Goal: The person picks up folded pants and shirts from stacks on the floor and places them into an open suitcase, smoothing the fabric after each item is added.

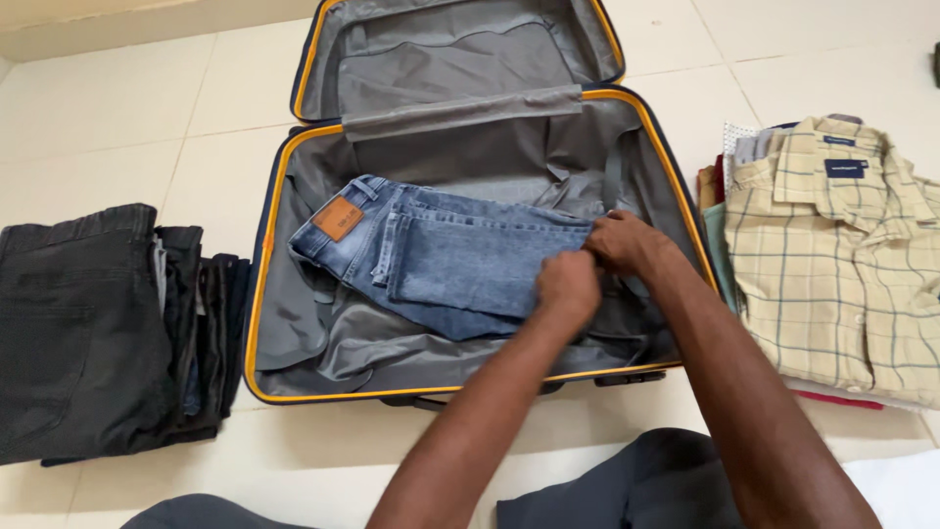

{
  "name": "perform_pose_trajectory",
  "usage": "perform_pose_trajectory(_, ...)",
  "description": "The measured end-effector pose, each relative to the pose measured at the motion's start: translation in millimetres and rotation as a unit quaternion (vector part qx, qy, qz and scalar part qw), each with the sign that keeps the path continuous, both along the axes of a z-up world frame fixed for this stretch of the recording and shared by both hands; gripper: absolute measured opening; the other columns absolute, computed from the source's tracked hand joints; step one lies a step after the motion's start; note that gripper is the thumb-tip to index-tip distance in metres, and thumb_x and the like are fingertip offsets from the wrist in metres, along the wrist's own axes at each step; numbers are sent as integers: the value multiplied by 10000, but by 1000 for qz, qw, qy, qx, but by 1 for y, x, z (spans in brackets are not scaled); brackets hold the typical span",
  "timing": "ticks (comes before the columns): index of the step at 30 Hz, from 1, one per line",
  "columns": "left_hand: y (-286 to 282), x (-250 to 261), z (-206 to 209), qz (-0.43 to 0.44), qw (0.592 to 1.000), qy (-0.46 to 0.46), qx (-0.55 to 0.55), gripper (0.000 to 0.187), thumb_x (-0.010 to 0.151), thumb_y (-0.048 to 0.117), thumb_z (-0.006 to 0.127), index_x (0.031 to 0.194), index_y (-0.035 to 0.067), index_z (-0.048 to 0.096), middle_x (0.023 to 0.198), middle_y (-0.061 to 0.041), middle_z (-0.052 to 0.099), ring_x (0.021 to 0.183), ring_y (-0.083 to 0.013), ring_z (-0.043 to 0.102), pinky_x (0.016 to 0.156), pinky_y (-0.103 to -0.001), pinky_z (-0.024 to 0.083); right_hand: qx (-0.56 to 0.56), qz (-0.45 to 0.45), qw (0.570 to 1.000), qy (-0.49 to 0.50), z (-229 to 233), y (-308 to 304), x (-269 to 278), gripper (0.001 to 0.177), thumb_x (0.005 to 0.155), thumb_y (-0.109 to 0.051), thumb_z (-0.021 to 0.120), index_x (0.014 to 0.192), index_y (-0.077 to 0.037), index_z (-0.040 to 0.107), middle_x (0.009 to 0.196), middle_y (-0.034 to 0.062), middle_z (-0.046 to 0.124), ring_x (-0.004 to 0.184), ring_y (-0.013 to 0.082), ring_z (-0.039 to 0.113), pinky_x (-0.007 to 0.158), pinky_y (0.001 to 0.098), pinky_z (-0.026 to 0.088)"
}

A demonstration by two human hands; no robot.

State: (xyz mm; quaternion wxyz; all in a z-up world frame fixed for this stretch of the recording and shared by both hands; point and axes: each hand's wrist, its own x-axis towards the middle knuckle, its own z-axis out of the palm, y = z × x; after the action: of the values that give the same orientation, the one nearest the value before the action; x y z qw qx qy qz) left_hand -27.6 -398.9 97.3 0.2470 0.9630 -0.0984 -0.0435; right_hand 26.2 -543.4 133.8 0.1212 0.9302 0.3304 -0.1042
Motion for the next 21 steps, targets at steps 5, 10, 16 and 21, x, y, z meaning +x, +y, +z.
perform_pose_trajectory(5, -22, -32, 30, -71, 997, -13, 23, 163, 923, 107, 642, 993, 68, 783, 1099, -189, 752, 1035, -350, 734, 859, -444, 613, 30, -69, 996, 42, -16, 0, 16, 270, 820, -182, 721, 1059, -293, 778, 1091, -16, 768, 1149, 200, 663, 1045, 454, 450)
perform_pose_trajectory(10, -53, -24, 6, 104, 991, 81, 10, 288, 980, 197, 566, 1062, 35, 790, 1187, -248, 684, 1090, -467, 661, 881, -586, 554, 183, -181, 962, 95, -1, 4, 13, 355, 689, -174, 809, 1034, -152, 731, 982, 57, 791, 957, 244, 758, 869, 384, 582)
perform_pose_trajectory(16, -63, -28, -9, 82, 970, -40, 227, 498, 961, 199, 516, 1329, -97, 672, 1187, -370, 661, 1028, -537, 673, 795, -597, 574, 400, -31, 913, -75, -13, -14, -8, 425, 594, -101, 837, 1009, -47, 761, 1110, 161, 756, 1006, 384, 679, 974, 469, 489)
perform_pose_trajectory(21, -22, -19, 27, -10, 997, 49, 62, 245, 931, 123, 641, 1137, 75, 765, 1220, -210, 711, 1124, -402, 699, 917, -505, 586, 262, -45, 964, -9, -10, -25, -13, 382, 821, -58, 689, 1200, -105, 716, 1388, 110, 651, 1359, 339, 544, 1129, 446, 421)
